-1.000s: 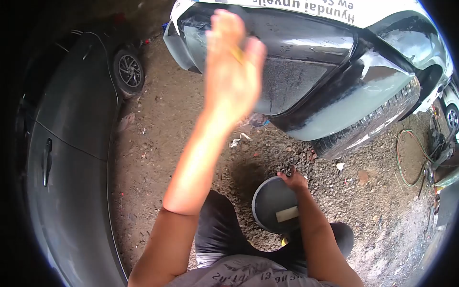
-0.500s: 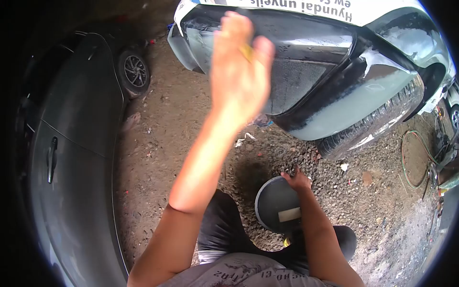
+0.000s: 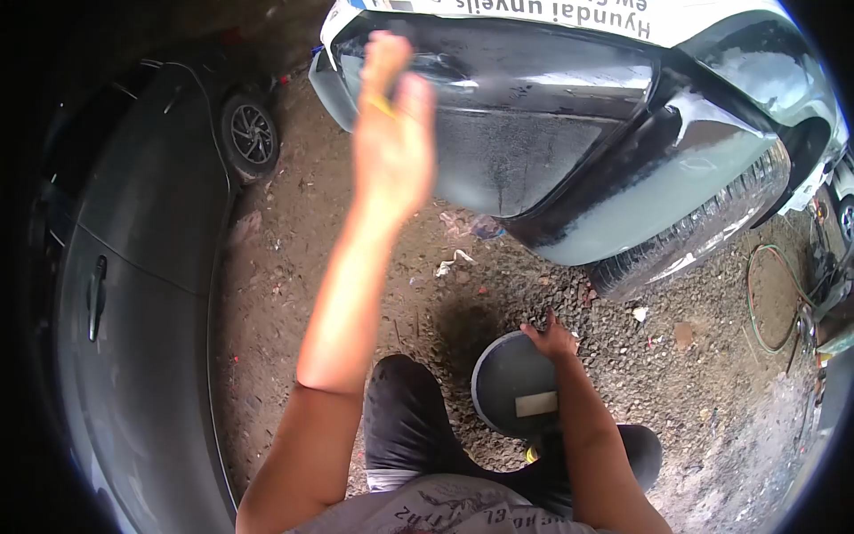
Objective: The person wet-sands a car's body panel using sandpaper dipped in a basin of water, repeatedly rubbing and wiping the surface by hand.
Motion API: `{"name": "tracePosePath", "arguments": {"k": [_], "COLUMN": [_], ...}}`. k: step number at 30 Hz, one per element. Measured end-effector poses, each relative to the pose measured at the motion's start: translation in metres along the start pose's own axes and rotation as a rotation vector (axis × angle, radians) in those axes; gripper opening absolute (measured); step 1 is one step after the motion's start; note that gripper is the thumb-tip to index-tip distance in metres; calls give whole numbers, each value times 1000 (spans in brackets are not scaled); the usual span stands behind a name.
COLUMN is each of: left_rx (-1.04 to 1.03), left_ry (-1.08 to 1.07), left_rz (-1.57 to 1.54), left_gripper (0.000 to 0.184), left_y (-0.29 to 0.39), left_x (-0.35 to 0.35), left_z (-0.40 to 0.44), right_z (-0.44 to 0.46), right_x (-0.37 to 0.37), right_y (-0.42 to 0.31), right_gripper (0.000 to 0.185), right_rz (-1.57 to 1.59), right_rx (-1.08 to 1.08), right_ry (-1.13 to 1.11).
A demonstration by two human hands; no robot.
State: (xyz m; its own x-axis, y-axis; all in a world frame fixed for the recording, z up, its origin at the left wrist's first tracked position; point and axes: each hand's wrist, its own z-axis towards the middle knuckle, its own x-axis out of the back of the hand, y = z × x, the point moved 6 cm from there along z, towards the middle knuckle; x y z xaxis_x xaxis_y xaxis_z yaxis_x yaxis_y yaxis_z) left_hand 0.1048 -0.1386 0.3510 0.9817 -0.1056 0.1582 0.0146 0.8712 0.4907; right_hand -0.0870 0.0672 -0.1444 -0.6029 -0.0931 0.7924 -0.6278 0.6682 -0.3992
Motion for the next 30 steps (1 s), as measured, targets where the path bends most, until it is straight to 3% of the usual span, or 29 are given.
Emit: {"name": "tracePosePath", "arguments": {"k": [3, 8, 12, 18, 22, 24, 26, 28, 30], "left_rx": [185, -8, 146, -57, 176, 121, -25, -113, -1], "left_ry": [-11, -140, -35, -106, -54, -12, -111, -141, -82], "left_rz": [105, 159, 77, 109, 82, 141, 195, 185, 163], "left_gripper": [70, 68, 60, 59, 59, 59, 58, 59, 58], "left_y": [-50, -17, -91, -73, -121, -114, -66, -75, -98], "left_x": [25, 14, 46, 38, 52, 46, 39, 41, 49], "left_z": [36, 0, 48, 20, 55, 42, 15, 16, 30], "right_z": [-3, 1, -5, 2, -2, -2, 3, 4, 3], "right_x": [1, 0, 0, -3, 0, 0, -2, -4, 0], "right_y": [-2, -4, -4, 0, -4, -4, -2, -1, -2], "right_gripper": [120, 118, 119, 121, 120, 120, 120, 120, 119], "right_rz": [-7, -27, -21, -19, -8, -14, -23, 2, 3], "right_rx": [8, -14, -25, -17, -34, -29, -22, -3, -1], "right_ry": [47, -9, -22, 16, 3, 3, -7, 14, 17]}}
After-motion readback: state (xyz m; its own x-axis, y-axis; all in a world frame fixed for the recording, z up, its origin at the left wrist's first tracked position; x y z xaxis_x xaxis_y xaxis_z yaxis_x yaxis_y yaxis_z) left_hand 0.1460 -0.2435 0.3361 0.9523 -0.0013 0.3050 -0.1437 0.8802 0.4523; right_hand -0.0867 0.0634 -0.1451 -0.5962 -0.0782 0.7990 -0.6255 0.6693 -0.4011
